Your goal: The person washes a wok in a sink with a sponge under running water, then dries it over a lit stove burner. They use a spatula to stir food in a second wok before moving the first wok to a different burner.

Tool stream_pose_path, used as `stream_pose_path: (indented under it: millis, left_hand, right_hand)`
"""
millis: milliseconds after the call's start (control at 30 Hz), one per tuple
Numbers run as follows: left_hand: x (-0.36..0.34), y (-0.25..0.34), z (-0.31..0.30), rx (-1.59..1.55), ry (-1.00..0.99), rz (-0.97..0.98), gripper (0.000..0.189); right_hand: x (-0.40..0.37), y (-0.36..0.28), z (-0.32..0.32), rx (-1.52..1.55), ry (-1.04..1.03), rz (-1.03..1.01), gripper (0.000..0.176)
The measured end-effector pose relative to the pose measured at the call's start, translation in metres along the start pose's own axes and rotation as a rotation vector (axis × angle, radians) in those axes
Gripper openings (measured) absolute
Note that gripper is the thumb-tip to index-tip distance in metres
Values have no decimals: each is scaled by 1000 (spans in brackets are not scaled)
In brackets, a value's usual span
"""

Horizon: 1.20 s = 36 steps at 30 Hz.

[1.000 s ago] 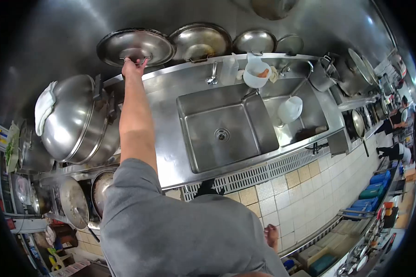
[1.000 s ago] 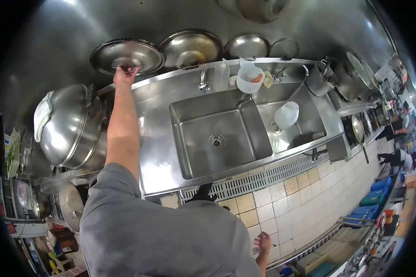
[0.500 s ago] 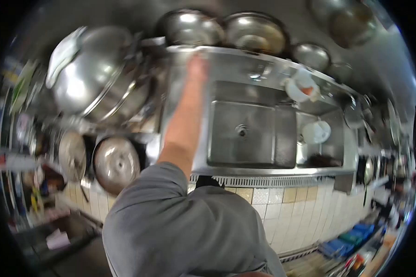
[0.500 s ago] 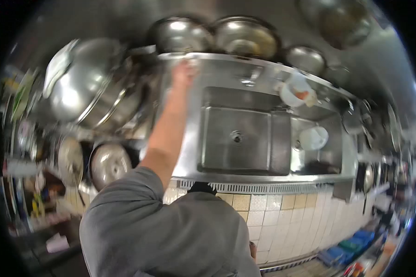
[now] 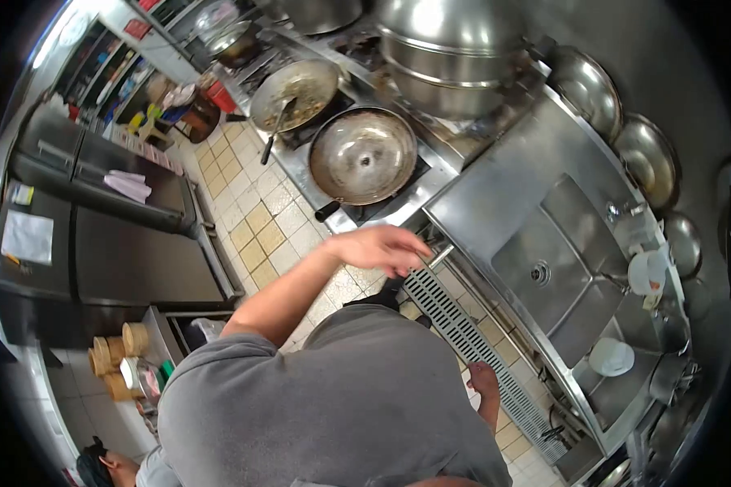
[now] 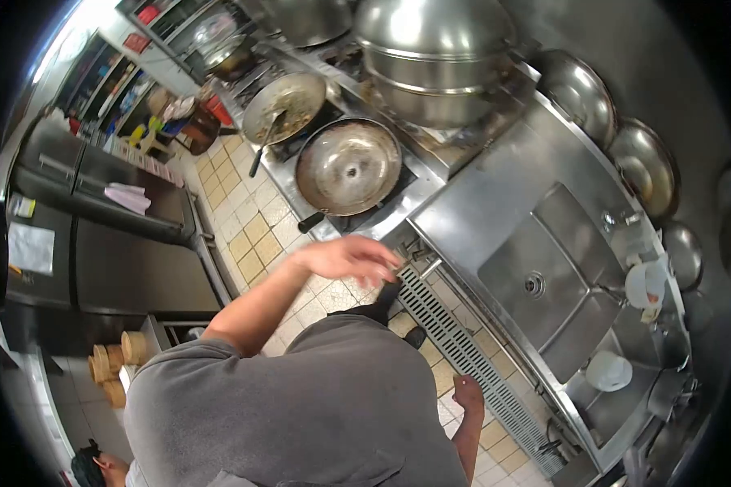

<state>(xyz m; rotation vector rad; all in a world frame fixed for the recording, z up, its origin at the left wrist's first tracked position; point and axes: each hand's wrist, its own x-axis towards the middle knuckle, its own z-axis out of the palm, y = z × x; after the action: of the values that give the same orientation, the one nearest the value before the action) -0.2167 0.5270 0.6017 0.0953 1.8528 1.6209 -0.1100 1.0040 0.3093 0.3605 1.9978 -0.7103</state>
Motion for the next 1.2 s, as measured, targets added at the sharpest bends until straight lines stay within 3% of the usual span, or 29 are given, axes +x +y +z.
stream_pose_path:
  millis: [67,100,167,233,267,300,400,467,500,533,567,600,667,733,800,833,867,900,967,1067,1200]
  left_hand:
    - [-66,-20,-47,-186,216,73,34]
    - [-96,-43,-75,-221,377,112,32]
    - [-163,-78,-126,-418,601,195,30]
    - [-224,-124,-173,-557,787,243,32]
    - [-251,-145,-189,-558,920,263,35]
    - [-280,-182,-211,-566,1000,300,36]
    - [-349,-251,-247,-595,1101,258,40]
    - [-376,-305,-262,-758,1167,234,35]
    - [-386,-330,-266,-723,1179,143,31]
    - [-393,-337,-267,-527,1213,-92,30]
    - [-392,-333,-268,-471,1223,-224,32]
    - [-393,-344,-275,-511,1194,-207,35]
    - [-391,-346,-299,-214,1094,-241,34]
    - [-386,-351,-335,-126,1075,-169,34]
    - [-381,-346,-371,-29,1057,-87,34]
    - [-383,-334,-389,-148,1057,-104,35]
    - [-385,-327,-410,-262,1054,-122,35]
    - [-387,-330,-427,-286,1054,-123,35]
    - [-394,-339,-455,-322,1043,-134,34]
    - [-411,-357,-495,-401,1016,-185,33]
    - [-405,-363,-548,-526,1027,-171,38]
  right_hand:
    - [-6,-30,-3,-218,198,-370,35]
    - [-43,-88,-20,-174,92,-340,39]
    - [-66,-138,-4,-546,647,-220,42]
    - [-87,-195,-2,-428,698,-430,40]
    - [-101,-229,5,-420,722,-413,40]
    - [-115,-268,20,-234,653,-530,36]
    - [-139,-388,84,93,425,-814,29]
    - [-156,-471,141,94,399,-932,28]
    - [-153,-507,177,144,317,-994,29]
    - [-148,-549,209,201,246,-1069,31]
    - [-151,-590,237,75,222,-1073,38]
    - [-143,-629,265,-78,246,-1203,54]
    - [-119,-705,322,-430,482,-1161,76]
    - [-85,-777,352,-506,403,-936,84]
    - [-21,-819,365,-370,264,-713,79]
    - [5,-827,361,-316,225,-652,69]
    - [15,-825,348,-347,270,-691,57]
    - [-26,-824,316,-337,342,-682,45]
    - [-37,-806,282,-185,464,-761,34]
    - [-21,-788,246,16,623,-891,42]
    - [-25,-824,236,60,638,-711,36]
